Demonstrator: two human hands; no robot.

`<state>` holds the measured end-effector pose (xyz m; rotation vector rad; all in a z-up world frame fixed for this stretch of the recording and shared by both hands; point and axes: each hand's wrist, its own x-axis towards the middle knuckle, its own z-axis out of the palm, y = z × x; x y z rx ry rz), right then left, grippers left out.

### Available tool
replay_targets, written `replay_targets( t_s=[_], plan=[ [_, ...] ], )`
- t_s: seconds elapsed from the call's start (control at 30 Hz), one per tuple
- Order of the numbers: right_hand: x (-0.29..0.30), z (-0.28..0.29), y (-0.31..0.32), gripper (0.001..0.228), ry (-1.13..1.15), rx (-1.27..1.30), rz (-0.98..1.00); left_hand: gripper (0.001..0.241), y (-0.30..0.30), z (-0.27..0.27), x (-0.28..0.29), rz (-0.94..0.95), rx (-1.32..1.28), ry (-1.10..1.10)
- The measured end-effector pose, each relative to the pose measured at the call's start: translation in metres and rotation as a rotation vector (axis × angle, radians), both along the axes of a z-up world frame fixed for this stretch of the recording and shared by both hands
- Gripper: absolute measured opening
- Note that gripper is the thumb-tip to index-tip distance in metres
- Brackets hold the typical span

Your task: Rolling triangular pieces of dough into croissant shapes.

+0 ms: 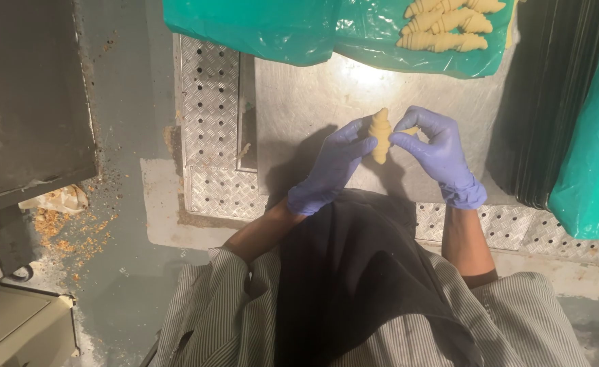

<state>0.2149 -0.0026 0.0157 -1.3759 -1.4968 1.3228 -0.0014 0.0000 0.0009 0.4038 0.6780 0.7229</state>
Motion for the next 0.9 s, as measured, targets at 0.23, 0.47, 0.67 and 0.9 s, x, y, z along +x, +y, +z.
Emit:
replay_targets(
  t_s=[0.23, 0.47, 0.67, 0.9],
  plan=[
    [0.000, -0.004, -0.002, 0.014, -0.013, -0.010, -0.004, 0.049, -0.002, -0.002, 0.001, -0.042, 0.090, 0.058],
    [-0.001, -0.003, -0.001, 0.014, -0.009, -0.014, -0.019, 0.050, -0.002, 0.002, -0.001, -0.054, 0.133, 0.064],
    [0.003, -0.004, -0.001, 0.012, 0.051, -0.020, -0.032, 0.048, -0.004, -0.006, 0.003, -0.033, 0.083, 0.016],
    [-0.002, -0.009, -0.004, 0.014, 0.010, -0.015, -0.056, 0.049, -0.004, -0.003, 0.002, -0.055, 0.232, 0.204]
  ],
)
